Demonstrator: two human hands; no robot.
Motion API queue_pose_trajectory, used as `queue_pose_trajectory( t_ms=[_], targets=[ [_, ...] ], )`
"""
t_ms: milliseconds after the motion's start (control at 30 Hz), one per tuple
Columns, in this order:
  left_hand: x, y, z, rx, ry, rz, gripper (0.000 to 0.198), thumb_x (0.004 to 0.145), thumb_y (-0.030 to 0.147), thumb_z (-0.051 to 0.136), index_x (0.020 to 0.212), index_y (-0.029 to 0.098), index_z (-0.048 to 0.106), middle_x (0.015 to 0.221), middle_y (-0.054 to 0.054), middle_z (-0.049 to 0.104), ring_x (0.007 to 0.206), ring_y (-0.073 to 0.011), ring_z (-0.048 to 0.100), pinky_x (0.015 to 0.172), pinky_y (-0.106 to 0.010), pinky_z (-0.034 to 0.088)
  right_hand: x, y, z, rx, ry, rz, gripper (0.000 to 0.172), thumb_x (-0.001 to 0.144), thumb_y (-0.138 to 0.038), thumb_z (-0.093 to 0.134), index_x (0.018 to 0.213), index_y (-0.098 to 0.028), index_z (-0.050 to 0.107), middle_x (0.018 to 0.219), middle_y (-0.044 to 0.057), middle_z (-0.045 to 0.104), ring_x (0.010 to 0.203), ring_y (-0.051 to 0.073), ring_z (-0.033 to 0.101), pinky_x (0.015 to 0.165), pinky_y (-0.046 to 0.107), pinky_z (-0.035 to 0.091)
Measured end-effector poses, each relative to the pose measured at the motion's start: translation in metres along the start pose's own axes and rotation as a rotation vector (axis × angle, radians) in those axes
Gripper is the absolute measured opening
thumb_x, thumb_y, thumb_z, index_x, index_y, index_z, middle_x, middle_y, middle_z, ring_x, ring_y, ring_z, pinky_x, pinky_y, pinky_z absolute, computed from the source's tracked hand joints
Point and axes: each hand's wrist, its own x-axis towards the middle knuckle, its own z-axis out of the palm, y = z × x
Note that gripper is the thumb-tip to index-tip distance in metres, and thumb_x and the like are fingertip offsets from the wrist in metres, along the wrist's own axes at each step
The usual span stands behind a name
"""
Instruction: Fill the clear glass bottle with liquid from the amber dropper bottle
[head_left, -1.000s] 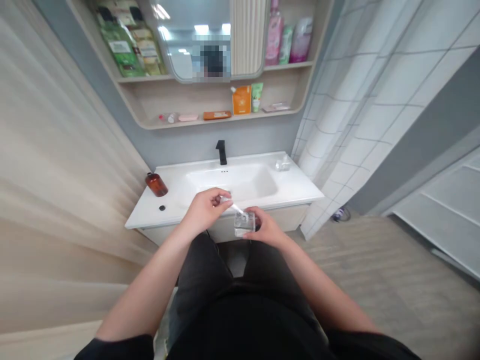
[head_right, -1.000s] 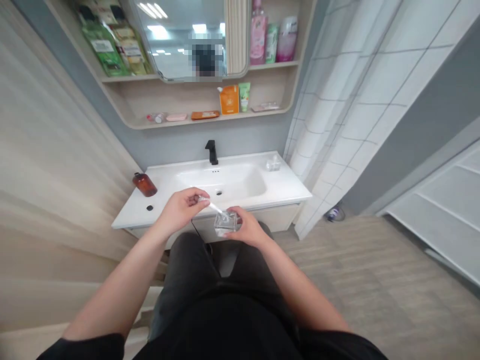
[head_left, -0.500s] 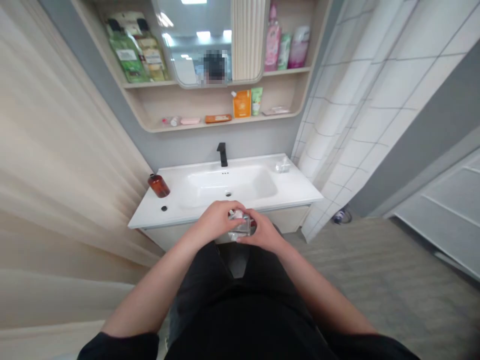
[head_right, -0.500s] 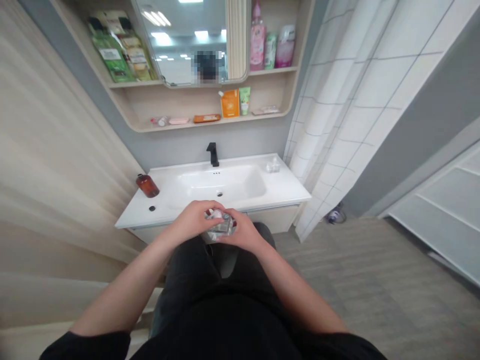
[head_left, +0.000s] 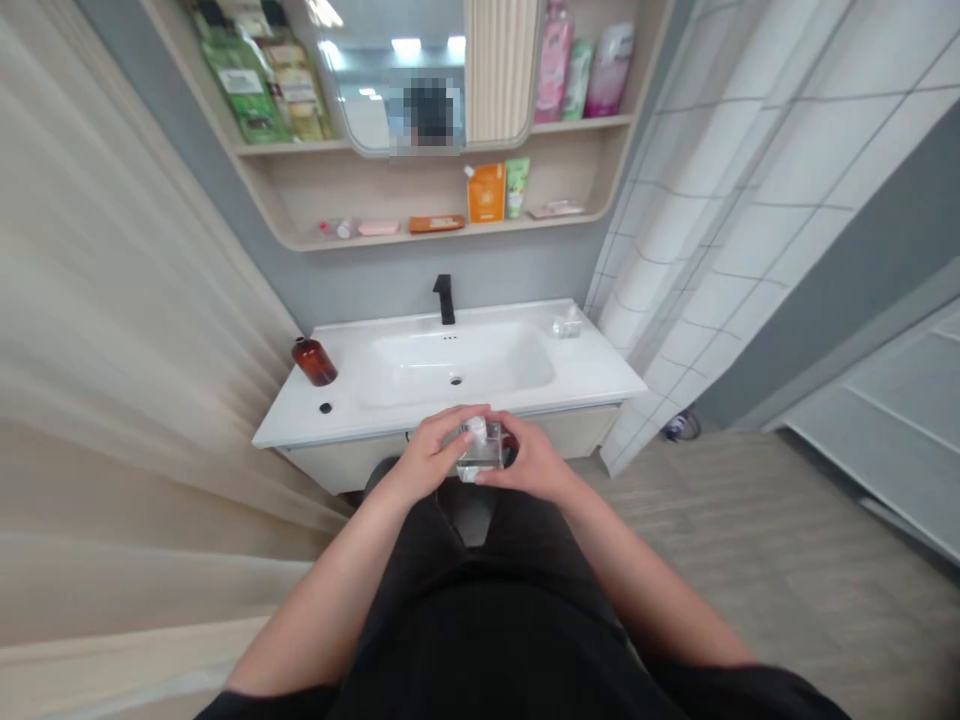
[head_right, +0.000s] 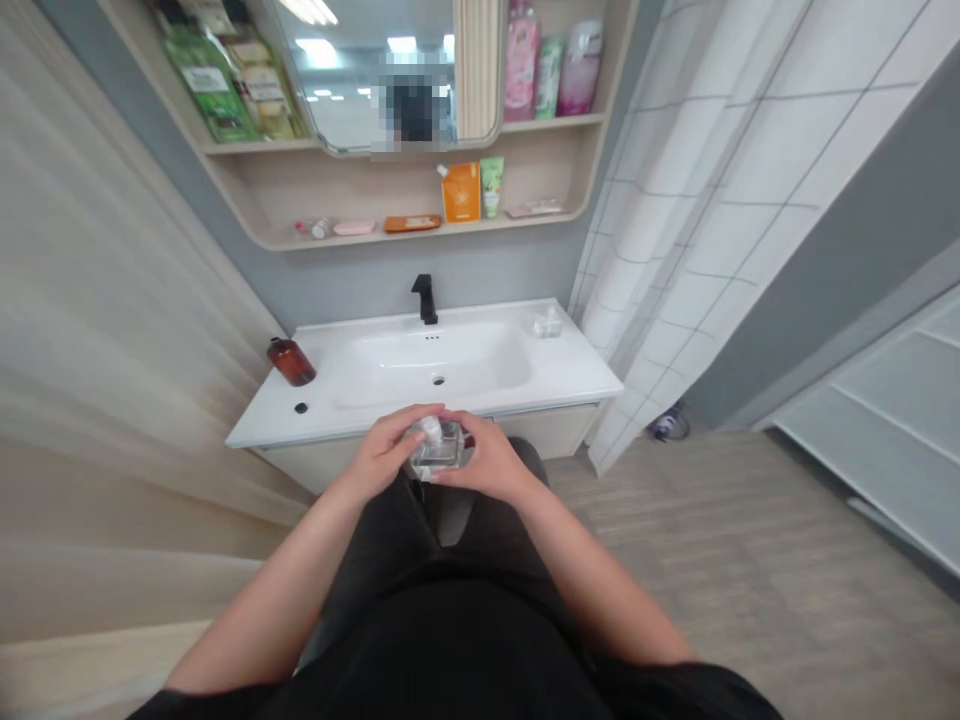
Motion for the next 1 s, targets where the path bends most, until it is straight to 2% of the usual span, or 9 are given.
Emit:
queue_pose_trajectory(
  t_ms=[100, 233, 333, 400, 500, 633, 767, 900, 1000],
  targets=[
    [0.004, 0.002, -0.003, 0.053, -0.001, 0.092, 0.044, 0.104, 0.046, 0.077, 0.143, 0.026, 0.08, 0.138, -0.012, 0.081, 0.129, -0.031, 0.077, 0.118, -0.047, 0.059, -0.001, -0.003, -0.002, 0.005, -0.007, -0.009, 0.083, 0.071, -0.047, 0.104, 0.145, -0.028, 0.071, 0.136, 0.009, 0.079, 0.118, 0.033, 0.077, 0.098, 0.045, 0.064],
    [0.008, 0.006, -0.01, 0.063, -0.111, 0.188, 0.043, 0.113, 0.041, 0.062, 0.151, 0.026, 0.075, 0.143, -0.014, 0.078, 0.134, -0.0309, 0.075, 0.119, -0.048, 0.057, -0.004, -0.006, -0.004, -0.038, -0.004, -0.02, 0.085, 0.07, -0.045, 0.105, 0.146, -0.026, 0.071, 0.137, 0.01, 0.08, 0.117, 0.033, 0.078, 0.097, 0.044, 0.064],
    [0.009, 0.011, -0.015, 0.12, -0.152, 0.222, 0.043, 0.113, 0.04, 0.064, 0.152, 0.028, 0.074, 0.141, -0.014, 0.077, 0.13, -0.0297, 0.074, 0.116, -0.045, 0.057, -0.005, -0.007, -0.005, -0.053, -0.012, -0.024, 0.087, 0.07, -0.045, 0.106, 0.147, -0.026, 0.071, 0.14, 0.011, 0.079, 0.119, 0.034, 0.078, 0.096, 0.044, 0.064],
    [0.01, 0.015, -0.016, 0.17, -0.13, 0.213, 0.04, 0.11, 0.038, 0.07, 0.148, 0.028, 0.076, 0.132, -0.012, 0.078, 0.121, -0.0264, 0.076, 0.109, -0.04, 0.059, -0.005, -0.009, -0.006, -0.064, -0.014, -0.034, 0.087, 0.071, -0.044, 0.105, 0.148, -0.026, 0.071, 0.141, 0.011, 0.079, 0.121, 0.034, 0.078, 0.097, 0.044, 0.064],
    [0.011, 0.022, -0.017, 0.214, -0.156, 0.194, 0.038, 0.112, 0.035, 0.067, 0.148, 0.027, 0.076, 0.126, -0.01, 0.076, 0.116, -0.0237, 0.075, 0.104, -0.037, 0.06, -0.005, -0.012, -0.007, -0.097, -0.014, -0.054, 0.085, 0.072, -0.044, 0.105, 0.148, -0.027, 0.071, 0.141, 0.01, 0.08, 0.122, 0.035, 0.078, 0.103, 0.046, 0.063],
    [0.011, 0.031, -0.021, 0.322, -0.262, 0.163, 0.042, 0.116, 0.031, 0.058, 0.155, 0.027, 0.07, 0.135, -0.011, 0.078, 0.125, -0.0256, 0.073, 0.111, -0.042, 0.059, -0.005, -0.012, -0.005, -0.126, -0.005, -0.041, 0.085, 0.068, -0.042, 0.107, 0.145, -0.026, 0.073, 0.138, 0.01, 0.081, 0.12, 0.035, 0.079, 0.106, 0.049, 0.062],
    [0.009, 0.038, -0.017, 0.557, -0.234, 0.129, 0.035, 0.113, 0.033, 0.064, 0.145, 0.025, 0.076, 0.127, -0.011, 0.081, 0.119, -0.0278, 0.074, 0.108, -0.044, 0.06, -0.007, -0.008, -0.003, -0.118, 0.003, -0.018, 0.086, 0.068, -0.041, 0.107, 0.146, -0.027, 0.073, 0.14, 0.01, 0.081, 0.122, 0.036, 0.079, 0.106, 0.05, 0.062],
    [0.009, 0.047, -0.01, 0.804, -0.187, 0.025, 0.032, 0.11, 0.04, 0.07, 0.135, 0.021, 0.08, 0.114, -0.012, 0.079, 0.107, -0.0297, 0.076, 0.1, -0.044, 0.062, -0.007, -0.007, -0.003, -0.125, 0.002, -0.013, 0.085, 0.069, -0.041, 0.106, 0.146, -0.027, 0.073, 0.14, 0.01, 0.08, 0.123, 0.036, 0.078, 0.108, 0.051, 0.062],
    [0.012, 0.057, -0.013, 0.804, -0.25, 0.0, 0.033, 0.11, 0.032, 0.068, 0.14, 0.022, 0.078, 0.118, -0.012, 0.077, 0.111, -0.0296, 0.076, 0.102, -0.044, 0.062, -0.006, -0.007, -0.004, -0.122, -0.003, -0.01, 0.084, 0.069, -0.04, 0.105, 0.146, -0.027, 0.073, 0.14, 0.011, 0.08, 0.123, 0.036, 0.078, 0.106, 0.049, 0.063]
  ],
)
